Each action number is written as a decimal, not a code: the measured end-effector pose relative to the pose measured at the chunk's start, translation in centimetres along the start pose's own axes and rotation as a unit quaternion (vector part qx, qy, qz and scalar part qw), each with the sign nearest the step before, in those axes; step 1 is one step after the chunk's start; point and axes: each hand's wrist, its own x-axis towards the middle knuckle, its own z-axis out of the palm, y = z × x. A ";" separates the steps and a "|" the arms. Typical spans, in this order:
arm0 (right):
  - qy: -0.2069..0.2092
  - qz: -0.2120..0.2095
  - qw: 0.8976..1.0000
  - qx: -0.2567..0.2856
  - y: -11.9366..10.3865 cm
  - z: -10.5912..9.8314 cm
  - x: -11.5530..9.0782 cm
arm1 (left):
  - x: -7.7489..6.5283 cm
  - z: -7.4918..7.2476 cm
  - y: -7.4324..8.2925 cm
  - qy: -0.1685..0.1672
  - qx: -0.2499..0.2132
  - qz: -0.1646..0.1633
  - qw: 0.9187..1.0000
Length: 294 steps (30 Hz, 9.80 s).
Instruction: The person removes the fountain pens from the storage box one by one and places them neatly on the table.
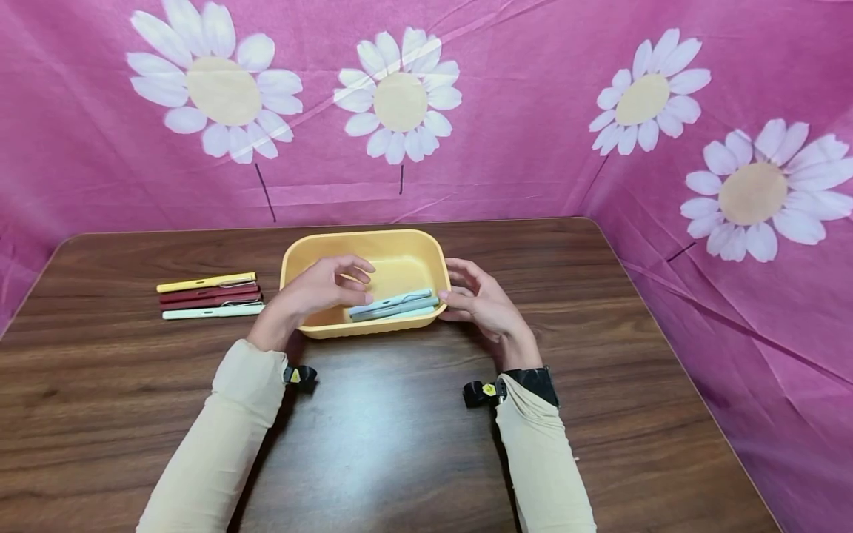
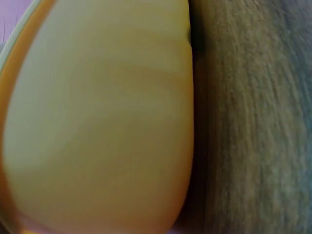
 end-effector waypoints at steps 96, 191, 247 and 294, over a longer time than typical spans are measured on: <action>-0.004 0.001 1.000 -0.008 0.1 -0.1 -0.1 | -1.9 -1.2 1.1 0.194 -0.051 0.035 0.979; -0.002 -0.002 1.000 -0.003 -0.1 0.0 -0.1 | -14.0 -8.6 -2.0 0.279 -0.252 0.124 0.918; -0.010 -0.010 1.000 0.001 -0.2 0.1 0.0 | -18.1 -13.4 -8.6 0.280 0.044 -0.123 0.951; -0.011 -0.002 1.000 0.005 -0.2 0.0 -0.2 | -17.8 -13.4 -9.0 0.363 -0.023 -0.100 0.926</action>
